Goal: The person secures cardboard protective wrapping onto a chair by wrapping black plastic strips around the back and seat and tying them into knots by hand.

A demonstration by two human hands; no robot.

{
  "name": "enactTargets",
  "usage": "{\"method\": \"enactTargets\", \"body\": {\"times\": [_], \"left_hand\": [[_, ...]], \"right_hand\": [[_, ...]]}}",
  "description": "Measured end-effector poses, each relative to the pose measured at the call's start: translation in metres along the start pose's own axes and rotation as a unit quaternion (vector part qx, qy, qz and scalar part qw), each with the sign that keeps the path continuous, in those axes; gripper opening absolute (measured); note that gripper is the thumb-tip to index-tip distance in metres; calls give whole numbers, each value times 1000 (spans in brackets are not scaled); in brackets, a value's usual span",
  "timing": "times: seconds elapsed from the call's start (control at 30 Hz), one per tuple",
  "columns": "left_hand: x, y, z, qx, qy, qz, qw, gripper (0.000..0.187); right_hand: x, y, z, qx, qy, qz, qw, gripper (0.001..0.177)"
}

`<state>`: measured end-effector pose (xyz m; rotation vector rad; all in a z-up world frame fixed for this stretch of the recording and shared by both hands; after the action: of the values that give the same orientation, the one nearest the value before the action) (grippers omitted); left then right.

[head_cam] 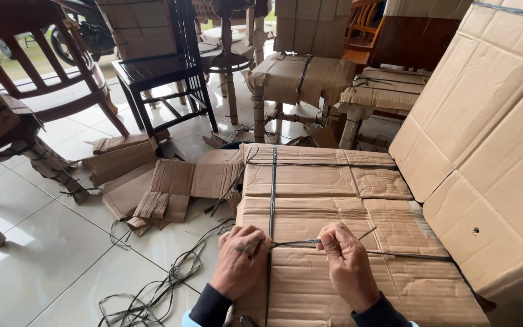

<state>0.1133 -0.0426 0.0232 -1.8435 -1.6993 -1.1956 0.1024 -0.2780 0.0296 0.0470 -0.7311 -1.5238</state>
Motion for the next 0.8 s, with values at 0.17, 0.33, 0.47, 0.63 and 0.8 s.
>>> {"method": "enactTargets", "body": {"times": [0.17, 0.33, 0.47, 0.63, 0.8], "left_hand": [[3, -12, 5, -81, -214, -58, 972, 29], [0, -21, 16, -30, -292, -109, 950, 27], [-5, -30, 30, 47, -343, -172, 922, 34], [-23, -37, 53, 101, -392, -234, 884, 28], [-6, -43, 41, 86, -354, -286, 886, 35]], "right_hand": [[-2, -2, 15, -60, 161, 87, 981, 35], [-21, 5, 25, -60, 260, 96, 959, 39], [-44, 7, 27, -68, 270, 148, 949, 30], [-52, 5, 32, -66, 265, 162, 948, 32], [-45, 4, 44, -110, 359, 176, 910, 34]]}}
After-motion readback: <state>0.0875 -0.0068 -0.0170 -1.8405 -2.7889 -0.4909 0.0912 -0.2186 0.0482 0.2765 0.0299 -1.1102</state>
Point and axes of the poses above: each hand's wrist, its own y-axis towards the middle knuckle, its own x-axis out of the back of the hand, z = x × y, the point moved 3 cm from there along y, towards the middle knuckle, and after that the axes turned 6 degrees about z, right-handed, at the moved point
